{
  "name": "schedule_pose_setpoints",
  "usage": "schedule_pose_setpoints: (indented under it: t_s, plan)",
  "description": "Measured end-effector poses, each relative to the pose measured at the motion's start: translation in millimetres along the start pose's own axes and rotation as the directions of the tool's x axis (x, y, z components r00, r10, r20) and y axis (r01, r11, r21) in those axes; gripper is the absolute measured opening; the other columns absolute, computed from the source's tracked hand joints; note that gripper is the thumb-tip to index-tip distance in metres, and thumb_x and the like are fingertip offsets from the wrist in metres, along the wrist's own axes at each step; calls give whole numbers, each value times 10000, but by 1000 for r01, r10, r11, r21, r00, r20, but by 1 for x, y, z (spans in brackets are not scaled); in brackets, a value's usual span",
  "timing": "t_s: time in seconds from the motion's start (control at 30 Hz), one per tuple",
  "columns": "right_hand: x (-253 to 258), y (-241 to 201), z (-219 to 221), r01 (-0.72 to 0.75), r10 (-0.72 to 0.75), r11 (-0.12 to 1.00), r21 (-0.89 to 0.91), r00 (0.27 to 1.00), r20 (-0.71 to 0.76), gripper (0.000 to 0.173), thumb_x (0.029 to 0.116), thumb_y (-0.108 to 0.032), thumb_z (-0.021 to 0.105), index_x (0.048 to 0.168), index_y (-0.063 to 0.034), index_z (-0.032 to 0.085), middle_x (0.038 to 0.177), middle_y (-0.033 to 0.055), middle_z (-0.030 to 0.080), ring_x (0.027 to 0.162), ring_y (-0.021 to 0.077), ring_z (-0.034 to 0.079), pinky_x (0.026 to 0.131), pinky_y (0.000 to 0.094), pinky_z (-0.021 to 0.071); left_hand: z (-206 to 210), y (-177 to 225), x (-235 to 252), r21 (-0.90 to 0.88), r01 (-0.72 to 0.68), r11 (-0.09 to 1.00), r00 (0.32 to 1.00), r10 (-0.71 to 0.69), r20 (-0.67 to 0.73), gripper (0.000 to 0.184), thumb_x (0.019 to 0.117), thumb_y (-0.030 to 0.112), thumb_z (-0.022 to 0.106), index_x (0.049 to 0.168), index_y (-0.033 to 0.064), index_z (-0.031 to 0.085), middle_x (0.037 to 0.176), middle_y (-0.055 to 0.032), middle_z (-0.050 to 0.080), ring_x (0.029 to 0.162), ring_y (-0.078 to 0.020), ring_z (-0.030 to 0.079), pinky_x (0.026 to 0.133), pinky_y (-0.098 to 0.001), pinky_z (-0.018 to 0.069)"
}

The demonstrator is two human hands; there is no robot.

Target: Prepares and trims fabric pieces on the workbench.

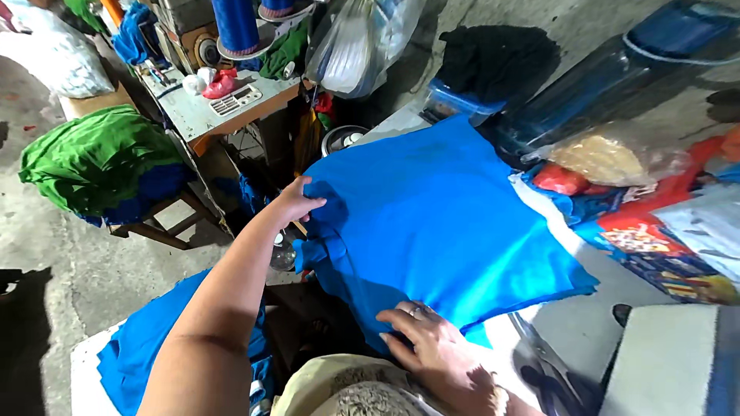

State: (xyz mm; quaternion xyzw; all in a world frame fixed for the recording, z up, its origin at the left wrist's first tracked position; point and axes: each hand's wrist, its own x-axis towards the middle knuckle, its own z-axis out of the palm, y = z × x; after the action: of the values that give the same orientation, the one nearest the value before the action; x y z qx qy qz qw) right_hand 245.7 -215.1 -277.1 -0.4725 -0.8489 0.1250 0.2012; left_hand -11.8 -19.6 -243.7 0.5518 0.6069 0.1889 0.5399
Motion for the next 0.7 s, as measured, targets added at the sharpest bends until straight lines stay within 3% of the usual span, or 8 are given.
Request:
schedule_pose_setpoints:
  t_s: [0.17, 0.33, 0.4, 0.47, 0.53, 0.57, 0.63, 0.7]
  plan:
    - [-12, 3, 2, 189, -185, 979, -71, 981, 66, 225, 876, -233, 594, 729, -95, 694, 692, 79, 663, 689, 271, 694, 645, 416, 581, 10, -3, -9, 52, -62, 997, 998, 61, 24, 701, 952, 20, 685, 1558, 48, 334, 1232, -279, 600, 977, -315, 648, 828, -437, 545]
    - [-44, 6, -38, -69, 42, 993, 100, 967, 251, 121, 878, -157, 682, 917, -53, 731, 801, 118, 713, 747, 299, 726, 652, 497, 605, 12, -25, -32, 257, -130, 958, 984, 156, -83, 544, 967, 45, 652, 1480, 22, 473, 1156, -236, 674, 1052, -348, 667, 931, -521, 532]
    - [-58, 13, -55, -185, 161, 980, 79, 957, 243, 153, 922, -134, 639, 967, -22, 734, 829, 154, 714, 742, 332, 719, 655, 540, 597, 29, -32, -59, 420, -145, 896, 930, 268, -251, 395, 992, 90, 631, 1374, 3, 579, 1156, -228, 676, 1127, -397, 640, 985, -577, 497]
    - [-67, 20, -57, -220, 215, 975, 26, 968, 131, 234, 945, -169, 556, 967, -34, 746, 826, 145, 716, 711, 322, 711, 622, 521, 588, 60, -46, -89, 487, -282, 826, 836, 461, -298, 221, 987, 129, 628, 1127, -33, 685, 1063, -228, 683, 1024, -395, 666, 906, -575, 532]
    - [-67, 19, -48, -208, 208, 978, -4, 978, 3, 278, 946, -217, 523, 930, -74, 761, 800, 106, 715, 681, 275, 699, 596, 463, 582, 99, -59, -117, 385, -419, 822, 835, 516, -192, 222, 989, 206, 643, 1004, -2, 717, 900, -151, 707, 832, -283, 702, 769, -489, 584]
    - [-65, 15, -43, -187, 187, 982, -6, 982, -23, 269, 940, -211, 535, 934, -79, 770, 820, 105, 718, 702, 274, 706, 610, 459, 591, 118, -62, -128, 270, -394, 879, 897, 431, -95, 268, 1008, 249, 633, 1057, -2, 716, 900, -138, 715, 823, -253, 703, 775, -468, 585]
    - [-62, 10, -33, -136, 136, 990, -23, 990, -26, 251, 928, -207, 560, 950, -84, 778, 869, 116, 721, 769, 285, 724, 657, 465, 607, 149, -67, -139, 20, -199, 980, 980, 199, 5, 366, 1019, 276, 629, 1228, -23, 647, 1008, -162, 711, 904, -247, 700, 858, -452, 569]
    - [-66, 6, -25, -118, 116, 992, -33, 992, -44, 245, 926, -215, 567, 934, -88, 777, 864, 111, 725, 785, 276, 729, 673, 447, 611, 170, -71, -142, -205, -66, 977, 997, 54, -61, 449, 984, 250, 691, 1297, -38, 548, 1047, -177, 671, 922, -237, 677, 862, -421, 562]
